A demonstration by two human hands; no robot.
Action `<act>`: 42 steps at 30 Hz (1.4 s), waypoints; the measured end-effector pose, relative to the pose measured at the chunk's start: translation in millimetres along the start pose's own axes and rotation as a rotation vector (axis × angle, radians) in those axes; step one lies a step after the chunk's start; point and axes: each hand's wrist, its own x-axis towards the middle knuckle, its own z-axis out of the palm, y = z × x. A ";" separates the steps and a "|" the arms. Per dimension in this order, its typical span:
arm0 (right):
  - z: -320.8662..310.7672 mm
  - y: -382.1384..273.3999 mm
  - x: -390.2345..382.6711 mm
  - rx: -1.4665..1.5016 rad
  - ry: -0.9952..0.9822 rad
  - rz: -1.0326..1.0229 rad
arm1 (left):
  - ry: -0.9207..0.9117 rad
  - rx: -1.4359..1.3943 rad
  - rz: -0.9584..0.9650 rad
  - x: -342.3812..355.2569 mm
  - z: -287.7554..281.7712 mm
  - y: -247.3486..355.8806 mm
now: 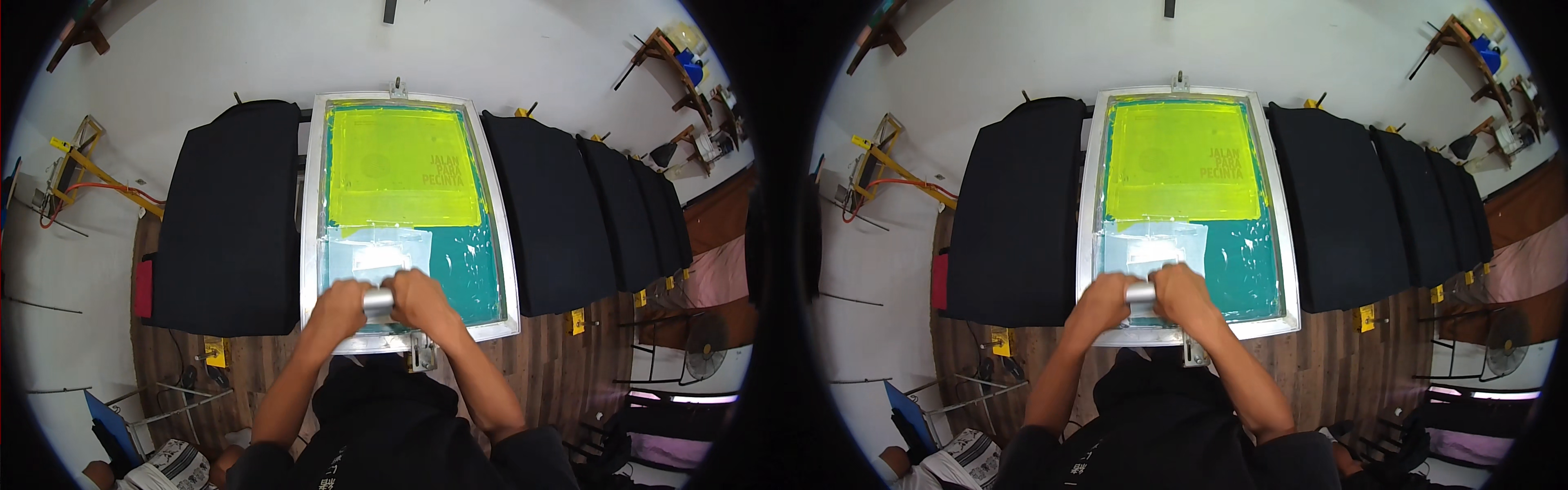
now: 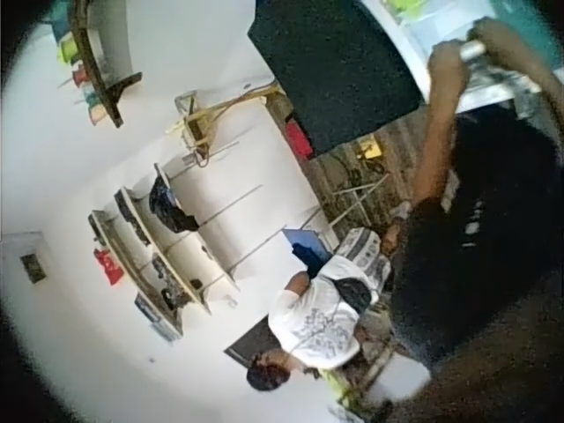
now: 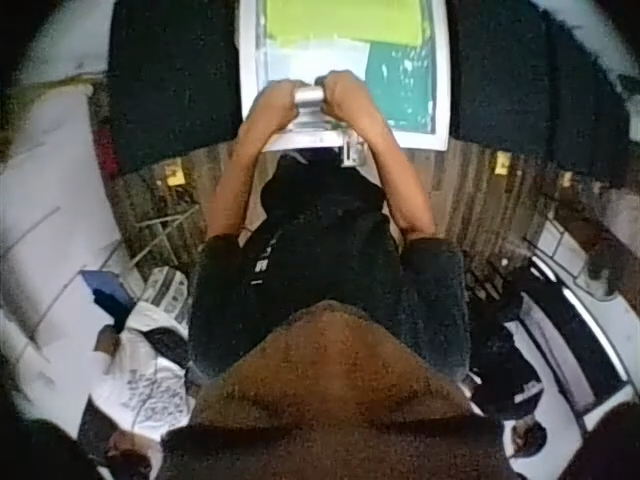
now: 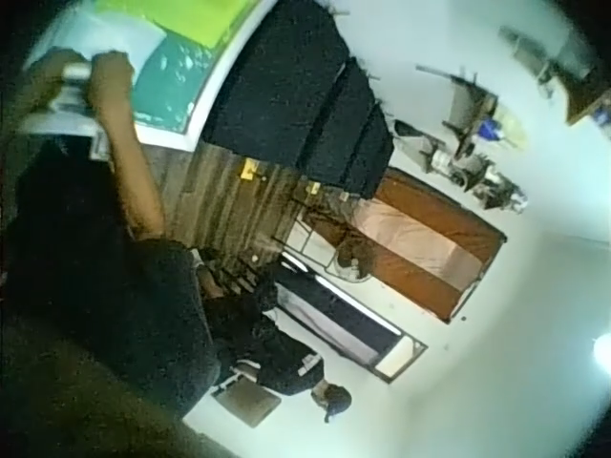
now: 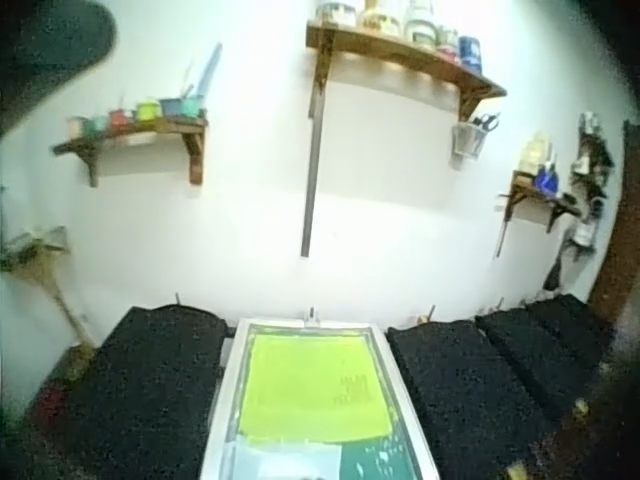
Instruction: The recorder is screen printing a design onto black t-shirts using a manual squeegee and a screen printing press.
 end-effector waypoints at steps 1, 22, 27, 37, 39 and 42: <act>3.3 2.6 9.0 -0.039 0.089 0.014 | 0.071 -0.019 -0.036 7.5 -8.3 7.4; 11.3 6.7 26.6 -0.136 0.192 0.020 | 0.265 -0.019 0.115 21.4 0.8 -12.6; 37.3 12.0 14.3 -0.054 0.296 -0.041 | 0.306 0.036 0.184 12.3 25.3 -27.1; 44.7 -14.1 -63.8 0.046 0.112 -0.007 | 0.075 0.040 0.096 -64.7 39.5 -1.6; 38.9 -13.9 -60.6 0.068 0.066 0.005 | 0.004 0.015 0.066 -59.6 30.7 1.2; 25.6 -18.0 -47.6 0.031 0.120 -0.008 | 0.030 0.001 0.058 -44.0 20.1 0.7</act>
